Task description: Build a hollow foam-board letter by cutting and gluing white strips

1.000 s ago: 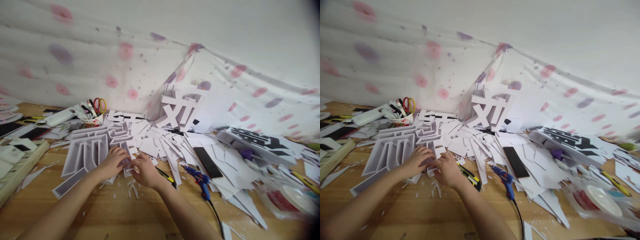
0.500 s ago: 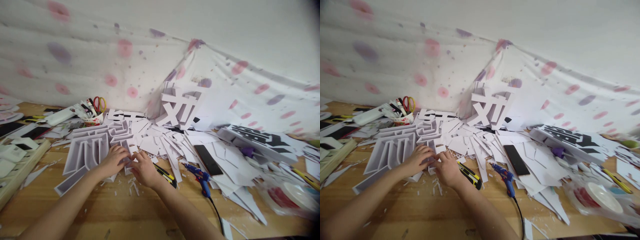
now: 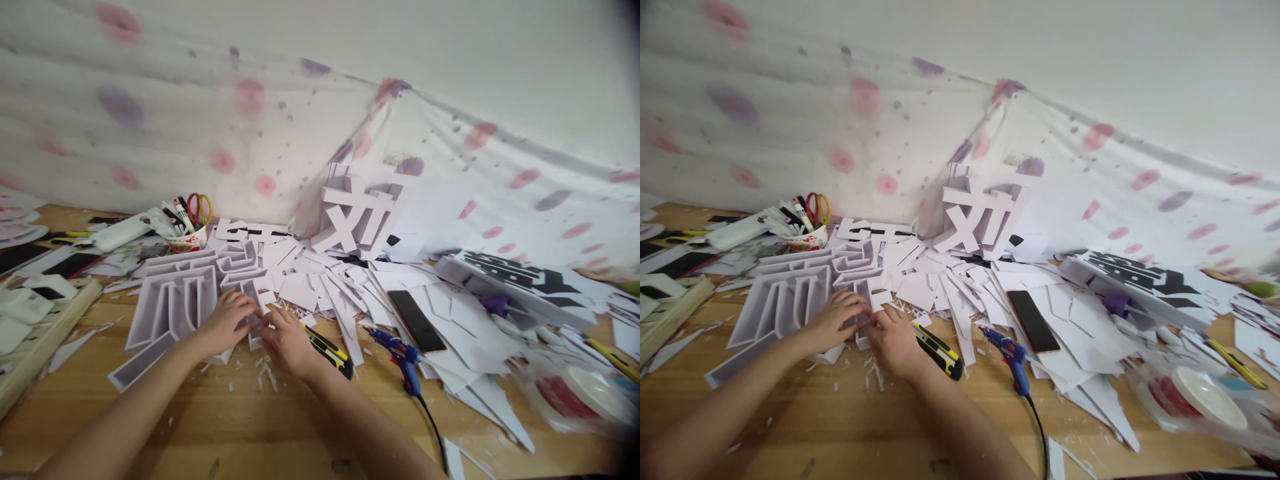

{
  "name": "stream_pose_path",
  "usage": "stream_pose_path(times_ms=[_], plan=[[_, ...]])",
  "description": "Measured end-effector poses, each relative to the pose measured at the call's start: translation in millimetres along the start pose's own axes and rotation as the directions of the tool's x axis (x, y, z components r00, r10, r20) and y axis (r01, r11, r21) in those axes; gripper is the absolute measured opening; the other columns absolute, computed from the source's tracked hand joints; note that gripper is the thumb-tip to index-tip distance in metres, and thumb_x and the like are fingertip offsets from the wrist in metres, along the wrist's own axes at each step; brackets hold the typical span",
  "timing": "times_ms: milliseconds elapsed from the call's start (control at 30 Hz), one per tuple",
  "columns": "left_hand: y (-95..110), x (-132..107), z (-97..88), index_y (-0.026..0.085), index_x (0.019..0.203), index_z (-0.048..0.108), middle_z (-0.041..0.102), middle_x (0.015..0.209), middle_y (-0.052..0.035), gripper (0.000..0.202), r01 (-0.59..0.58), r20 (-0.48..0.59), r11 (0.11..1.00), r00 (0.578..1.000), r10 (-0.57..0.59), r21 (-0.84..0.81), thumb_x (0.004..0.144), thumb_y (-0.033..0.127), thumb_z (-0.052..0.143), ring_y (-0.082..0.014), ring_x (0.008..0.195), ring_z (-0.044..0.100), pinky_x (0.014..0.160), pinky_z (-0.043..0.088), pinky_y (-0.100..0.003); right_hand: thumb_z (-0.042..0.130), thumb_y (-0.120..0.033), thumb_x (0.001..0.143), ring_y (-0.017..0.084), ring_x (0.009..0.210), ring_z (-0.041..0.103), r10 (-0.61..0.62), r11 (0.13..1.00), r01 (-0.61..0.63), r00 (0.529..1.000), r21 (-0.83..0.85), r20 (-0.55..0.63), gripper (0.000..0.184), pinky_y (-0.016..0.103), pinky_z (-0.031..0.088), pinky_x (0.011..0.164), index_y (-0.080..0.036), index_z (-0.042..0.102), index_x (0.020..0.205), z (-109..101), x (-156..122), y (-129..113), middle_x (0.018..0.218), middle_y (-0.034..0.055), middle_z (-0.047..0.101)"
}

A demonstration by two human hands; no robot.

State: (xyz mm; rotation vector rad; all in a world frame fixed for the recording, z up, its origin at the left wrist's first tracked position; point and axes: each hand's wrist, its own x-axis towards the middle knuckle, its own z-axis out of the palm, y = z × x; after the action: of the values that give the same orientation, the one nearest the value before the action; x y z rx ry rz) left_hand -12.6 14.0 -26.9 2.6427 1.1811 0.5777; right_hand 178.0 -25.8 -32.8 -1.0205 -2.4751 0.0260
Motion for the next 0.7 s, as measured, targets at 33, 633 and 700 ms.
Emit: stream_pose_path(times_ms=[33,633,700], plan=[[0.1,0.1,-0.1,0.024,0.092,0.062,0.059,0.096,-0.0017,0.015,0.000,0.001,1.000,1.000,0.000,-0.002,0.081,0.023,0.050,-0.0210,0.097,0.047,0.099,0.029,-0.046,0.054,-0.017,0.082,0.020,0.091,0.044,-0.006,1.000,0.006,1.000,-0.012,0.003,0.011,0.034,0.037,0.081,-0.021,0.064,0.086,0.2,-0.2,-0.1,0.098,0.0054,0.057],[-0.7,-0.1,1.5,0.023,0.092,0.061,0.060,0.097,-0.0024,0.017,0.006,-0.007,1.000,1.000,-0.006,0.004,0.079,0.020,0.050,-0.0217,0.098,0.048,0.100,0.030,-0.046,0.051,-0.017,0.083,0.021,0.087,0.043,-0.056,0.997,0.057,0.998,-0.052,0.029,0.013,0.035,0.036,0.077,-0.020,0.063,0.087,-2.2,2.0,-0.4,0.095,0.0062,0.057],[-0.7,0.1,1.5,0.024,0.092,0.061,0.060,0.097,-0.0022,0.017,0.003,-0.010,1.000,1.000,-0.003,0.003,0.080,0.020,0.049,-0.0217,0.098,0.048,0.100,0.029,-0.046,0.051,-0.018,0.083,0.021,0.087,0.043,-0.059,0.997,0.062,0.997,-0.054,0.040,0.012,0.035,0.036,0.077,-0.020,0.063,0.086,-2.6,2.8,-0.1,0.095,0.0064,0.056]])
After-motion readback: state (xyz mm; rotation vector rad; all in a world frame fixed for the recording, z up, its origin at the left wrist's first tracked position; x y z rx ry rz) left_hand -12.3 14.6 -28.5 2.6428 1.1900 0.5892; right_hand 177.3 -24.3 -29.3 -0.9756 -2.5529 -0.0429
